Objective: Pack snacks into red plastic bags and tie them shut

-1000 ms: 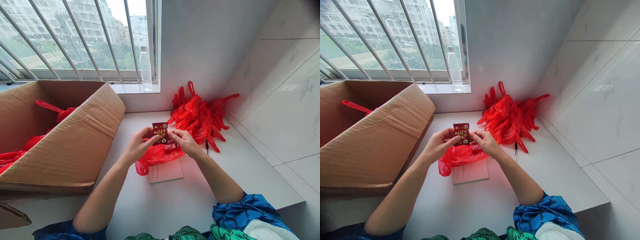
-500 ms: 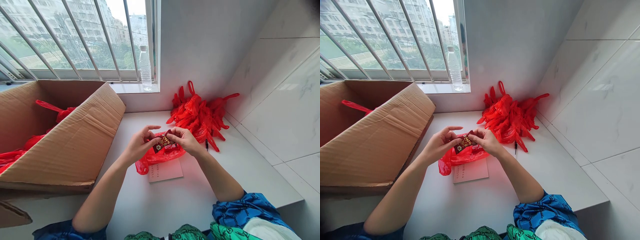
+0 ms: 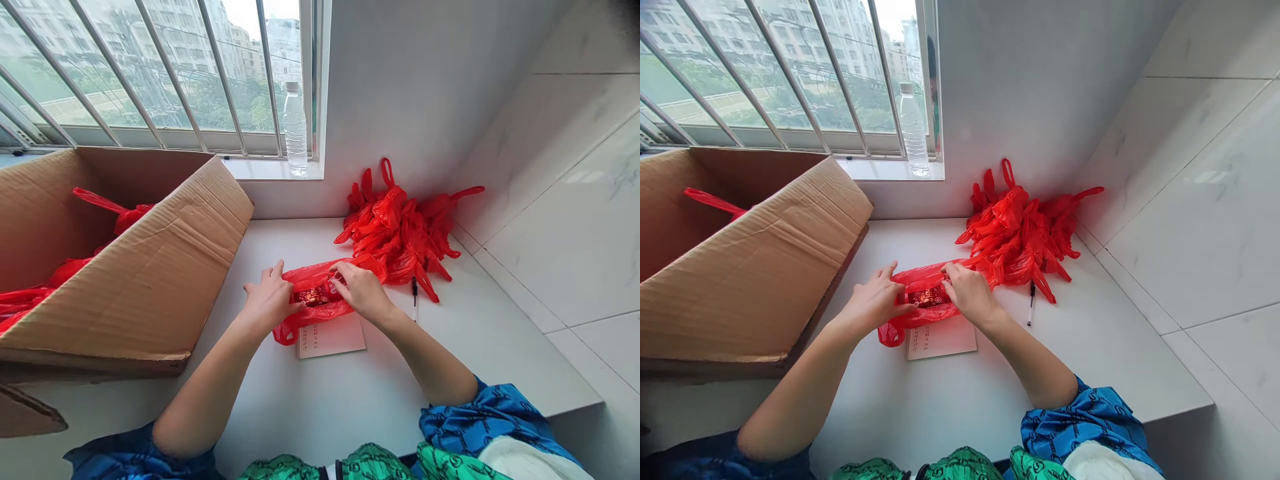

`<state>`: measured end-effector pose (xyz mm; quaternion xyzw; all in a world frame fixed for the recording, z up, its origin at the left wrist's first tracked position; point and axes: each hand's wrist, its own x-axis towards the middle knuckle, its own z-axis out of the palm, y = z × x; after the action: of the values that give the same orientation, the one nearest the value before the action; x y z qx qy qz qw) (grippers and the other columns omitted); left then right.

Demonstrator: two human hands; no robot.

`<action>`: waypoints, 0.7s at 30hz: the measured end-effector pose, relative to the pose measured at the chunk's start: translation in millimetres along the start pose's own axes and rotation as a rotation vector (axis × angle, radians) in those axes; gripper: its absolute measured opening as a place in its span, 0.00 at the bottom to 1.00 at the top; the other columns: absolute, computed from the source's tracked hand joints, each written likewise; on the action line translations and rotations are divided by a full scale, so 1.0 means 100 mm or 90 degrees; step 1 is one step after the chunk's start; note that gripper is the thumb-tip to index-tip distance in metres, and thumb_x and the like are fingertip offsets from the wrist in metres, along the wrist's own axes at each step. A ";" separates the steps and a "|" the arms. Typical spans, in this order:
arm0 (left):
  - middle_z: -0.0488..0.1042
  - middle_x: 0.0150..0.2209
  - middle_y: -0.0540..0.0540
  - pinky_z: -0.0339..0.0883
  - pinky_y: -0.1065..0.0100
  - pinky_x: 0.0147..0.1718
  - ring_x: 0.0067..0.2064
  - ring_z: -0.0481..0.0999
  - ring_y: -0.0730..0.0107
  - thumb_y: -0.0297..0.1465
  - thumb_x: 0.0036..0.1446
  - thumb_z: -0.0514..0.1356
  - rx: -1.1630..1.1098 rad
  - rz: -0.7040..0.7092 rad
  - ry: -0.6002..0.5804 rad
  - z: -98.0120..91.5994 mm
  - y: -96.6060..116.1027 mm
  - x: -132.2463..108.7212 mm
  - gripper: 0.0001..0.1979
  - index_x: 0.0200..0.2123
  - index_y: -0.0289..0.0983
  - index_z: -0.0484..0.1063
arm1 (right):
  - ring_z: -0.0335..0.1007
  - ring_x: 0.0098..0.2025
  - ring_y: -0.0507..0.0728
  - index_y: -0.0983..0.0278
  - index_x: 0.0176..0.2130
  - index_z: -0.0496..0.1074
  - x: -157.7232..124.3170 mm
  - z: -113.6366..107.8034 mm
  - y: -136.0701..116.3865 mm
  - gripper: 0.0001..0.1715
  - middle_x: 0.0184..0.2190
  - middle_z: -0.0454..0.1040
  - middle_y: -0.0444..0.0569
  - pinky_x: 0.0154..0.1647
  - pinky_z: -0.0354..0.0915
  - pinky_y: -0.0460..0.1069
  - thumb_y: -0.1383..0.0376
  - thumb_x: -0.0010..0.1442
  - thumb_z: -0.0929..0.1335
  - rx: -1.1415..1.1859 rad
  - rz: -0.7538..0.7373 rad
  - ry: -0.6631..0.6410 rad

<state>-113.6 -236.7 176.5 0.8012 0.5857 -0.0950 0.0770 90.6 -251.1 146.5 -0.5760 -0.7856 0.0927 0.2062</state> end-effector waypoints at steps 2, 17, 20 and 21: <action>0.57 0.66 0.30 0.68 0.36 0.45 0.62 0.61 0.39 0.46 0.61 0.60 0.020 0.010 -0.028 0.04 0.02 0.04 0.19 0.32 0.36 0.79 | 0.76 0.41 0.56 0.60 0.44 0.72 -0.02 0.04 -0.03 0.08 0.42 0.80 0.46 0.38 0.62 0.47 0.64 0.69 0.64 -0.063 -0.026 -0.057; 0.42 0.72 0.28 0.54 0.21 0.50 0.59 0.65 0.37 0.43 0.48 0.70 0.058 0.028 -0.037 0.22 0.10 0.12 0.37 0.60 0.38 0.66 | 0.77 0.38 0.61 0.61 0.45 0.69 -0.09 0.20 -0.04 0.13 0.38 0.80 0.52 0.29 0.59 0.47 0.58 0.63 0.69 -0.205 -0.044 -0.280; 0.43 0.72 0.27 0.60 0.28 0.50 0.59 0.67 0.37 0.42 0.55 0.65 0.030 0.039 -0.007 0.13 0.07 0.08 0.34 0.62 0.40 0.64 | 0.77 0.37 0.59 0.60 0.44 0.70 -0.08 0.18 -0.06 0.06 0.37 0.80 0.51 0.29 0.57 0.47 0.65 0.65 0.66 -0.181 -0.070 -0.243; 0.44 0.71 0.27 0.65 0.33 0.48 0.58 0.69 0.37 0.42 0.57 0.64 0.012 0.038 -0.001 0.09 0.05 0.06 0.31 0.62 0.41 0.65 | 0.77 0.37 0.58 0.60 0.44 0.71 -0.09 0.14 -0.06 0.06 0.37 0.80 0.50 0.29 0.56 0.47 0.66 0.65 0.66 -0.172 -0.079 -0.236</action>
<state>-107.3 -235.1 166.6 0.8189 0.5607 -0.0983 0.0728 81.7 -259.9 134.4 -0.5218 -0.8493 0.0781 -0.0149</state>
